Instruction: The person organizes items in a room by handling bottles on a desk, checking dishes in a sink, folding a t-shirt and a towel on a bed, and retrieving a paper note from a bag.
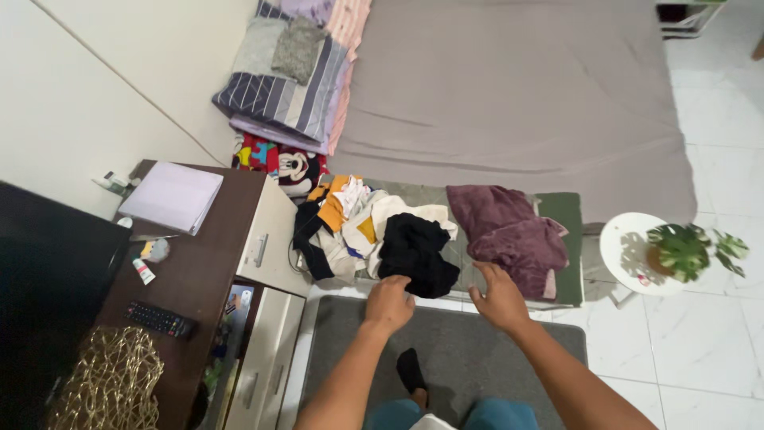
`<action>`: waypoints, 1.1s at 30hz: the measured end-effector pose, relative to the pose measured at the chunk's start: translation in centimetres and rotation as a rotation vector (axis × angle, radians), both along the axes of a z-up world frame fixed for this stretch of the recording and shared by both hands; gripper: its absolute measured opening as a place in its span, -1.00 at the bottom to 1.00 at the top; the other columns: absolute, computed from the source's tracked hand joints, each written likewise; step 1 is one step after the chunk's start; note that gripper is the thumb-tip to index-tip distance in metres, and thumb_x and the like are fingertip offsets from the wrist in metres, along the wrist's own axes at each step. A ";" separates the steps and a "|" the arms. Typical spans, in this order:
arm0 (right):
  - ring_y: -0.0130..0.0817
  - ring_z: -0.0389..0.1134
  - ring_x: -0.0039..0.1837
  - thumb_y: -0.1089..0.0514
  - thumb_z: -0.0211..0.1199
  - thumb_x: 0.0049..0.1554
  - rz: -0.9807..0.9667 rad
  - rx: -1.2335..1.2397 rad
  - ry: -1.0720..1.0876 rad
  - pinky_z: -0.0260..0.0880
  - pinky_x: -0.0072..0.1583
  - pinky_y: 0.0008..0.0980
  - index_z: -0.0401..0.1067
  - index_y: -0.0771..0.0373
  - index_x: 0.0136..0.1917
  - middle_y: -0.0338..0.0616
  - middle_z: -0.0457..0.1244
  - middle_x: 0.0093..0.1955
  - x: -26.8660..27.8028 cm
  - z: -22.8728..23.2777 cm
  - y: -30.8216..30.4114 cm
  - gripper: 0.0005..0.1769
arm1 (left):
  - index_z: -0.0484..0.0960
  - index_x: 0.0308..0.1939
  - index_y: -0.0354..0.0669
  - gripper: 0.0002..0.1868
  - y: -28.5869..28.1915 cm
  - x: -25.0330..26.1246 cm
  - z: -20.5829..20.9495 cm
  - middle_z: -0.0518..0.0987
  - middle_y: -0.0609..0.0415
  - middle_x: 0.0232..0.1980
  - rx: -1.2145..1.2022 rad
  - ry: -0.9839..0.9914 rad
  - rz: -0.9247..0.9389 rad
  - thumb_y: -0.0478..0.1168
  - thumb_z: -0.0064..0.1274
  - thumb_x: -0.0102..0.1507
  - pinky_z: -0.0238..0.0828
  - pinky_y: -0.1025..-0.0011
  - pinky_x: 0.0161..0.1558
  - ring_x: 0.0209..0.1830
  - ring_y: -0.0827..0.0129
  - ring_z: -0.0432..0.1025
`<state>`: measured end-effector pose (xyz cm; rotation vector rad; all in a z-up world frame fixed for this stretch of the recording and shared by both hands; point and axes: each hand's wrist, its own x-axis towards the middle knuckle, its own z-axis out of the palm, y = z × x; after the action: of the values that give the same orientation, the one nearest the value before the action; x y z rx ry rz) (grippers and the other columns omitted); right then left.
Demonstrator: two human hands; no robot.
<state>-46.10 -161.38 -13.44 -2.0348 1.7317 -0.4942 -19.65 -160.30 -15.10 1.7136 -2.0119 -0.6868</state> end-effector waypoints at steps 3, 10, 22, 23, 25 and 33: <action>0.05 0.23 0.43 0.04 0.29 0.08 -0.052 0.175 -0.056 0.26 0.38 -0.10 0.29 0.20 0.42 0.08 0.23 0.40 1.5 -3.8 -5.1 -0.34 | 0.64 0.08 -0.24 -0.56 -3.5 1.2 -1.5 0.61 -0.15 0.14 0.147 0.002 0.130 -0.20 0.25 0.14 0.38 0.16 0.22 0.17 -0.01 0.47; 0.04 0.33 0.37 0.00 0.33 0.10 -0.071 0.357 -0.143 0.34 0.35 -0.14 0.35 0.27 0.40 0.14 0.27 0.37 3.2 -20.1 -15.3 -0.35 | 0.66 0.07 -0.20 -0.58 -8.2 2.3 -8.6 0.62 -0.12 0.15 0.266 0.011 0.310 -0.22 0.24 0.13 0.40 0.17 0.20 0.17 0.00 0.48; 0.10 0.38 0.28 -0.08 0.38 0.07 -0.085 0.651 -0.082 0.37 0.29 -0.13 0.10 0.36 0.47 0.21 0.36 0.19 5.2 -36.7 -20.6 -0.12 | 0.23 0.48 -0.11 -0.14 -13.9 -2.2 -21.5 0.28 -0.09 0.49 0.618 0.066 0.452 -0.17 0.30 0.16 0.22 0.19 0.38 0.45 0.01 0.21; 0.07 0.38 0.30 -0.03 0.28 0.16 -0.078 0.617 -0.084 0.37 0.30 -0.13 0.44 0.30 0.32 0.15 0.38 0.20 5.1 -36.9 -20.6 -0.46 | 0.18 0.49 -0.11 -0.08 -13.8 -2.6 -21.9 0.29 -0.10 0.49 0.615 0.087 0.456 -0.15 0.33 0.14 0.21 0.18 0.39 0.46 0.00 0.21; -0.02 0.40 0.25 0.03 0.22 0.22 -0.179 0.725 -0.395 0.39 0.26 -0.18 0.43 0.35 0.31 0.07 0.40 0.19 4.5 -36.0 -21.2 -0.52 | 0.12 0.51 -0.11 -0.02 -13.7 -3.1 -22.0 0.30 -0.11 0.48 0.615 0.108 0.456 -0.14 0.36 0.12 0.20 0.18 0.41 0.47 0.00 0.21; -0.36 0.41 0.14 0.10 0.07 0.31 -0.292 1.159 -1.172 0.44 0.18 -0.27 0.39 0.26 0.28 -0.14 0.39 0.16 1.9 -20.7 -23.3 -0.67 | 0.21 0.49 -0.06 0.02 -15.0 -4.0 -18.2 0.39 -0.26 0.29 0.452 0.125 0.422 -0.14 0.46 0.04 0.22 0.12 0.34 0.32 -0.14 0.26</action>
<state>-44.16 -184.71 -34.19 -0.4448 1.0527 -0.4409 -23.65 -175.34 -33.31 2.1910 -1.4077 -1.1177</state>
